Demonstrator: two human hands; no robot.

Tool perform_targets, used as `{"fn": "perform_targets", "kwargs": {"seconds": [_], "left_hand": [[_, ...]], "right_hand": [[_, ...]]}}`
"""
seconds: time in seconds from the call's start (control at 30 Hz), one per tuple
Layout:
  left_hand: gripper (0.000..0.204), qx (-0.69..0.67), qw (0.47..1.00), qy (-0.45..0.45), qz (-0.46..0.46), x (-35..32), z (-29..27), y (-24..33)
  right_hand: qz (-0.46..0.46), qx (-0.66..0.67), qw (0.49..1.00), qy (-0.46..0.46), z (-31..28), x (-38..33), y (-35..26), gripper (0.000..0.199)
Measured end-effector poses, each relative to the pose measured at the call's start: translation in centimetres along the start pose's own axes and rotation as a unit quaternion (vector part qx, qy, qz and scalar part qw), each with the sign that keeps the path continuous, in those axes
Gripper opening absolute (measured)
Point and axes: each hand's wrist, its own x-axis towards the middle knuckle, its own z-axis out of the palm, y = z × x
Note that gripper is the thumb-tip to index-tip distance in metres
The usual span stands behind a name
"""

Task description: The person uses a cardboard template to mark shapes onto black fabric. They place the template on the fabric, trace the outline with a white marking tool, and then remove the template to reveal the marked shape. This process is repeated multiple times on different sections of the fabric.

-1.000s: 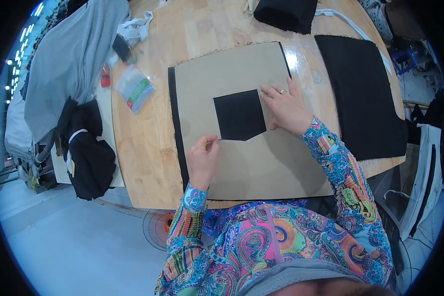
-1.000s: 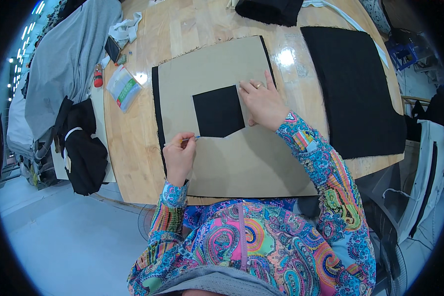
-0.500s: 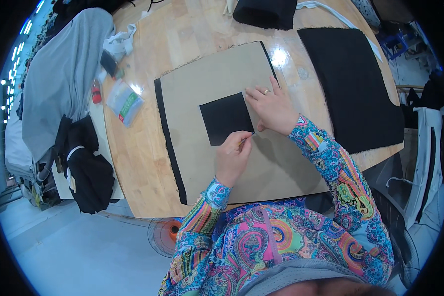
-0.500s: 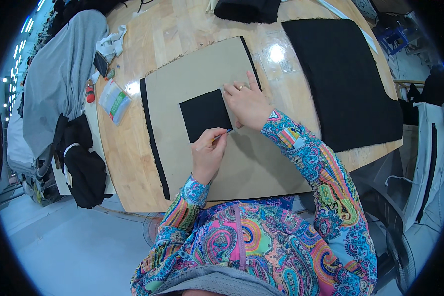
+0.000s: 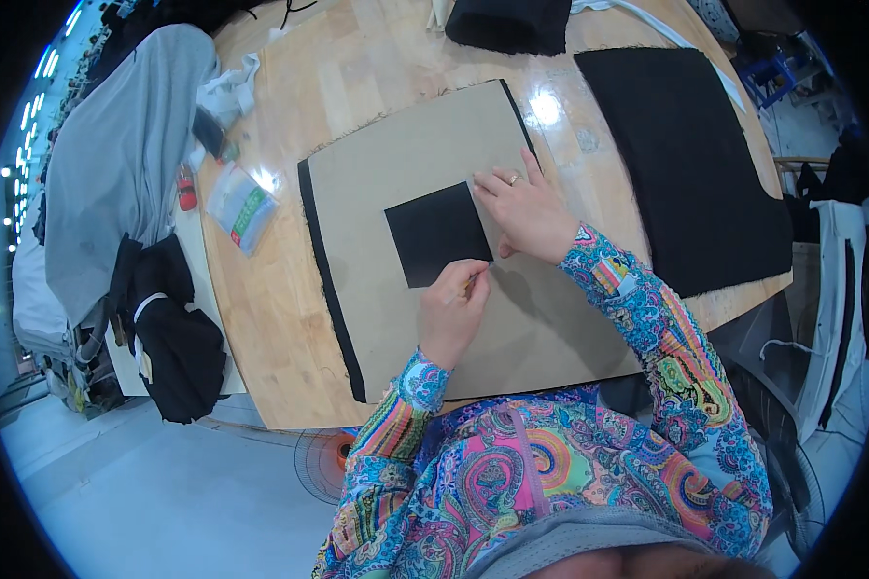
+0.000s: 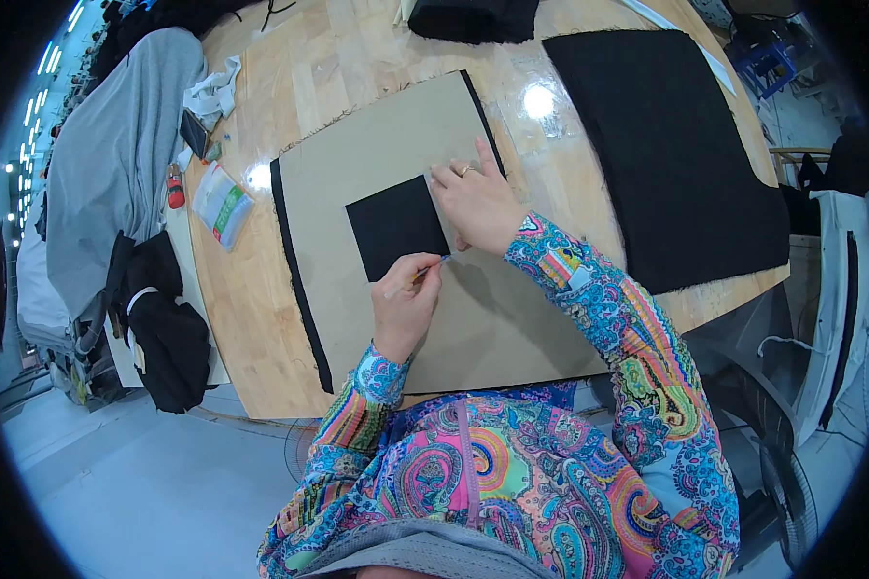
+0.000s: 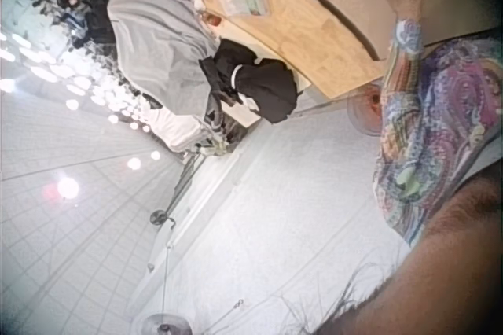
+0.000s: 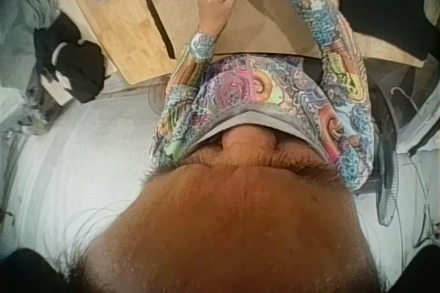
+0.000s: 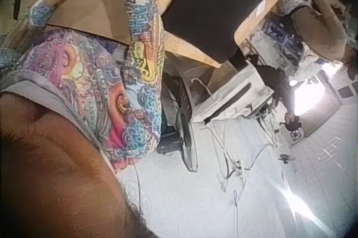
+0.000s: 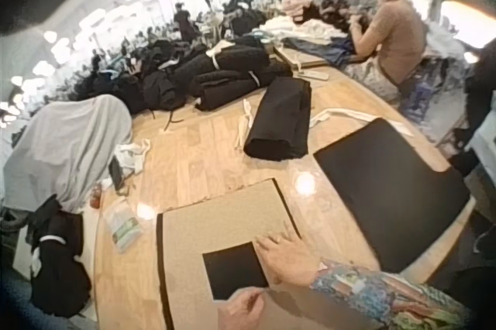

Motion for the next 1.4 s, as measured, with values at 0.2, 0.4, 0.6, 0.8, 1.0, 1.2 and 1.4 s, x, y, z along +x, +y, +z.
{"fn": "perform_targets", "kwargs": {"seconds": [0.2, 0.4, 0.6, 0.8, 1.0, 1.2, 1.4], "left_hand": [[0.011, 0.01, 1.0, 0.001, -0.021, -0.9, -1.9, -0.5], [0.01, 0.028, 0.999, 0.014, -0.036, -2.1, -3.3, -1.6], [0.011, 0.031, 0.997, 0.012, -0.063, -2.5, -3.9, -1.5], [0.011, 0.029, 0.998, 0.006, -0.055, -2.4, -4.0, -1.8], [0.01, -0.023, 0.998, 0.052, -0.025, 2.1, -3.1, -0.5], [0.012, -0.022, 0.994, 0.109, -0.002, 7.8, 0.0, -1.7], [0.014, 0.013, 0.993, 0.118, 0.014, 8.6, 1.2, -2.3]], "right_hand": [[-0.002, 0.001, 1.0, 0.003, 0.2, 0.0, 0.1, 0.082], [-0.001, -0.002, 1.0, -0.003, -0.1, 0.1, 0.0, 0.083], [-0.001, -0.006, 1.0, -0.004, 0.0, 0.1, -0.1, 0.084], [0.002, -0.003, 1.0, -0.011, -0.2, 0.0, 0.0, 0.083], [0.003, 0.001, 1.0, -0.007, -0.1, 0.0, 0.1, 0.079], [-0.008, 0.001, 1.0, 0.021, -0.2, 0.1, -0.1, 0.076], [0.014, -0.002, 0.999, -0.052, -0.7, 0.1, -0.1, 0.085]]}}
